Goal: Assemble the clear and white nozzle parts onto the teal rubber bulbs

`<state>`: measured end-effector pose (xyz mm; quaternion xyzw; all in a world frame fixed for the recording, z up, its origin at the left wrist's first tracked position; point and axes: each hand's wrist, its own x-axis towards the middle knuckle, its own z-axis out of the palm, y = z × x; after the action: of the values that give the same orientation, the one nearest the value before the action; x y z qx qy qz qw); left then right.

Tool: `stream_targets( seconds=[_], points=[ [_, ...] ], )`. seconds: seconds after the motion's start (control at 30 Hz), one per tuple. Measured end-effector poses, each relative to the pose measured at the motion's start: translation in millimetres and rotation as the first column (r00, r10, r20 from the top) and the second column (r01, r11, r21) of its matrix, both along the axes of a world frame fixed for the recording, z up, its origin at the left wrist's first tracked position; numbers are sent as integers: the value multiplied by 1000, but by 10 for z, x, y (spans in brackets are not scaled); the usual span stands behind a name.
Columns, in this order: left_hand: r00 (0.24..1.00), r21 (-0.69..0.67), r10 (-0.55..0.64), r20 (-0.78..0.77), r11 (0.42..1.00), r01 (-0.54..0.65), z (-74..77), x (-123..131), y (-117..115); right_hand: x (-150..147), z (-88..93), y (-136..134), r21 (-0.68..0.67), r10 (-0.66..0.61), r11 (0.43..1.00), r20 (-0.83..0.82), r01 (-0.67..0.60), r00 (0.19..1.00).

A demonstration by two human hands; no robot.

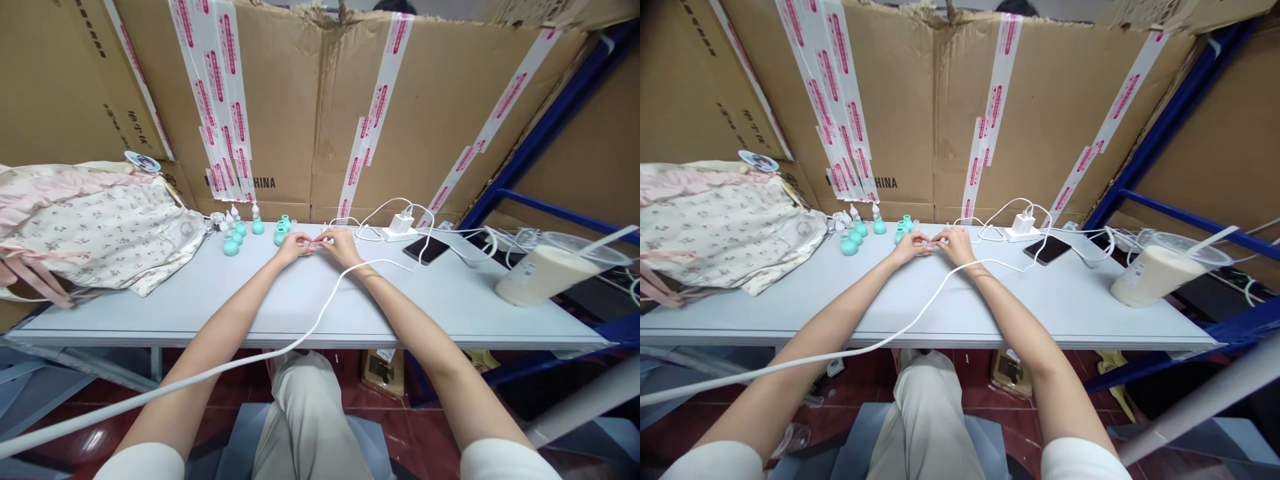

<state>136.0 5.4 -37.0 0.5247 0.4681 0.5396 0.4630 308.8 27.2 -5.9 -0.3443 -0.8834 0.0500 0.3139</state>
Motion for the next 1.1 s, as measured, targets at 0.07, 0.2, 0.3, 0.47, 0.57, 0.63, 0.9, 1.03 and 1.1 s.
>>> stream_targets(
  seconds=[0.07, 0.2, 0.3, 0.47, 0.57, 0.63, 0.9, 1.03, 1.1],
  points=[
    [1000, -18, 14, 13, 1000, -14, 14, 2, -22, -2, 0, 6, -14, -22, 1000, 19, 22, 1000],
    [1000, -21, 21, -15, 1000, -21, 30, -3, -32, -19, -23, 31, -61, 22, 998, -19, -23, 1000],
    [989, 69, 74, -126, 995, -66, 25, -8, -9, -27, -62, 59, -67, 76, 994, -87, -82, 993],
    [993, 122, 46, -109, 992, -33, 46, 8, 6, -14, -89, 90, -90, 125, 985, -222, -148, 967],
    [998, 89, -68, -12, 994, 68, 87, 13, -22, 1, -72, 102, -72, 129, 985, -301, -157, 945],
    [993, 77, -107, 58, 992, 103, 119, 13, -51, 6, -59, 111, -38, 159, 983, -332, -181, 930],
    [993, 76, -79, 86, 994, 72, 188, 35, -131, -5, -79, 136, 55, 211, 977, -302, -204, 930],
    [990, 85, -85, 117, 993, 75, 229, 33, -154, -14, -90, 136, 69, 192, 981, -287, -179, 939],
    [989, 92, -75, 127, 994, 64, 251, 31, -163, -24, -98, 126, 81, 175, 984, -306, -157, 936]
  ],
)
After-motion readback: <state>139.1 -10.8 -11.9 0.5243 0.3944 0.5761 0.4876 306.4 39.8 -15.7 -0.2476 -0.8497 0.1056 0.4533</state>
